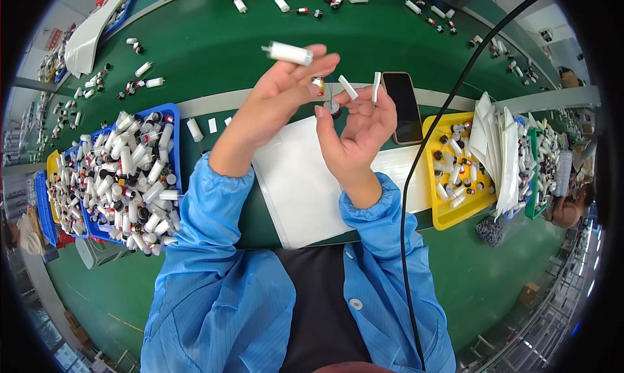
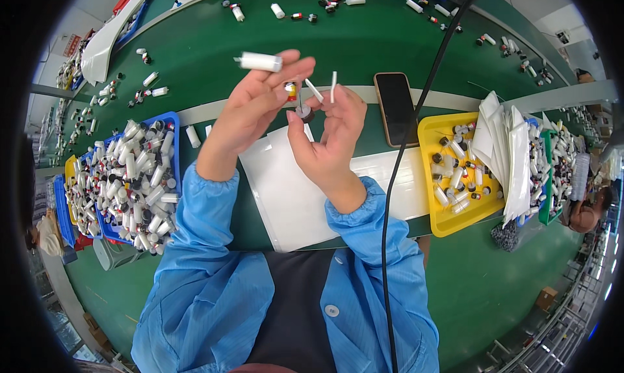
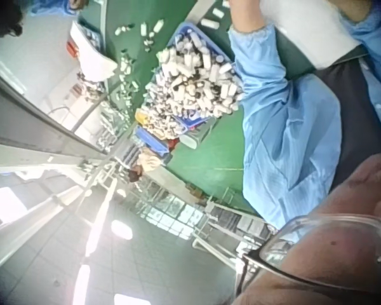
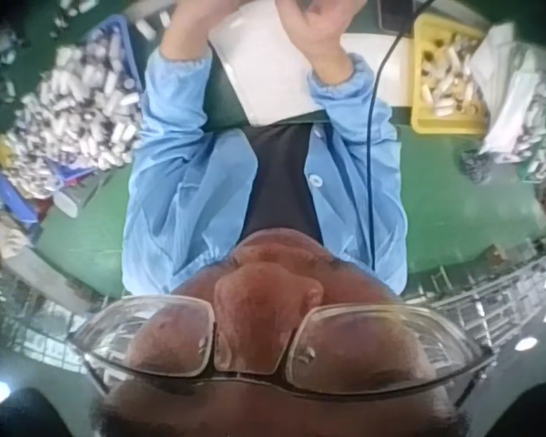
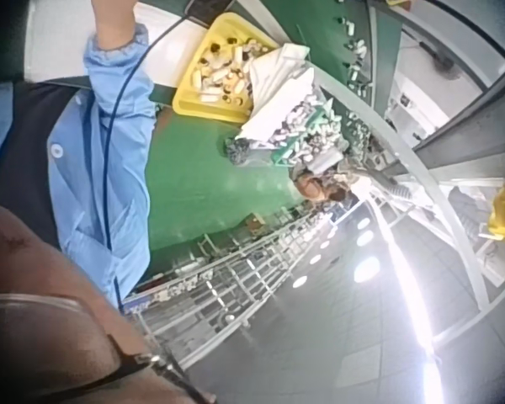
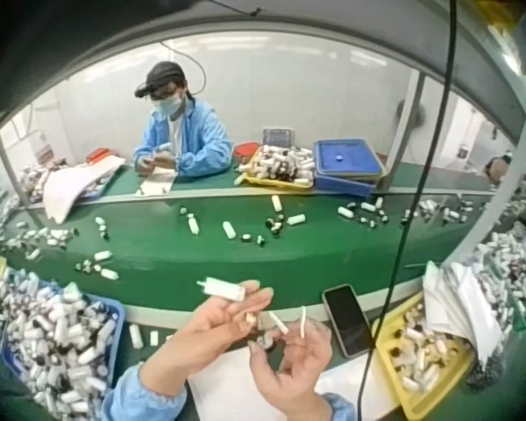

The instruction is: The recorder is assembling small electronic components on a factory production line, repeatedly inserting small parts into a larger casing.

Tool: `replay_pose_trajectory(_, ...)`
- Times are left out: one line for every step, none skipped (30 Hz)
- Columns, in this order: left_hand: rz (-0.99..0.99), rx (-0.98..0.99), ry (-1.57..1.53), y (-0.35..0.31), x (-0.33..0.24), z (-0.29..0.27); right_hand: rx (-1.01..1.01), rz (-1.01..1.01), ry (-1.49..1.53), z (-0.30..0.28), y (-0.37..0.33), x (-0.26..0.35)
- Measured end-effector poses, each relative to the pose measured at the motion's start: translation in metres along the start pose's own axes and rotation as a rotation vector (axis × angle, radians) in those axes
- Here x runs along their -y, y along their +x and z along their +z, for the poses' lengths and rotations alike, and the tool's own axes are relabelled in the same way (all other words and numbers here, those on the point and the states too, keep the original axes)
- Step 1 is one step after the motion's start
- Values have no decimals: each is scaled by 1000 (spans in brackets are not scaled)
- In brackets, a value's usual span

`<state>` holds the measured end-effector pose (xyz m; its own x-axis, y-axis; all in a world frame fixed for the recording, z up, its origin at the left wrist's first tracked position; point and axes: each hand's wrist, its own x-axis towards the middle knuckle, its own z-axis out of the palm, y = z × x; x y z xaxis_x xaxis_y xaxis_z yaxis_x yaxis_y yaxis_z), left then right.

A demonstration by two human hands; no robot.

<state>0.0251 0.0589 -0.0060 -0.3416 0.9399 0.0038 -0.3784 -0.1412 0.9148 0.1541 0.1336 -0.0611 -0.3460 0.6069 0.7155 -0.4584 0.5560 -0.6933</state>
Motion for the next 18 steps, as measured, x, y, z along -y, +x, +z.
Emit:
replay_pose_trajectory(-44,7,147,1,1,-6,0,-34,-32,-1,1,-1)
replay_pose_trajectory(-87,-8,132,2,2,-13,1,-67,-64,-2,2,-2)
replay_pose_trajectory(-103,3,163,1,-1,-17,-12,-117,-125,-2,1,-3)
replay_pose_trajectory(-119,15,193,0,-5,-20,-25,-166,-186,-3,-1,-5)
replay_pose_trajectory(-135,26,222,-1,-10,-22,-37,-215,-247,-2,-2,-7)
replay_pose_trajectory(-183,27,154,-3,-16,-21,-37,-221,-256,-2,-3,-7)
replay_pose_trajectory(-160,8,119,-4,-14,-22,-37,-228,-264,0,-4,-8)
replay_pose_trajectory(-137,-10,84,-3,-12,-23,-37,-235,-273,1,-6,-8)
replay_pose_trajectory(-109,-28,50,-1,-10,-23,-36,-227,-265,1,-6,-9)
replay_pose_trajectory(-83,-51,-1,-1,-12,-20,-34,-220,-258,1,-7,-10)
replay_pose_trajectory(-63,-56,11,-1,-14,-19,-33,-213,-251,1,-8,-12)
replay_pose_trajectory(-45,-60,21,-1,-15,-17,-35,-171,-183,2,-8,-13)
replay_pose_trajectory(-27,-63,32,-1,-17,-16,-37,-129,-116,3,-9,-15)
replay_pose_trajectory(-18,-50,52,-1,-17,-16,-39,-86,-48,3,-9,-15)
replay_pose_trajectory(-9,-41,71,-1,-17,-17,-32,-67,-15,3,-9,-15)
replay_pose_trajectory(1,-31,90,-1,-17,-18,-24,-48,17,4,-7,-13)
replay_pose_trajectory(-12,-25,98,-1,-18,-19,-17,-28,50,4,-5,-11)
replay_pose_trajectory(-23,-22,106,-1,-18,-20,-1,-26,50,2,-1,-9)
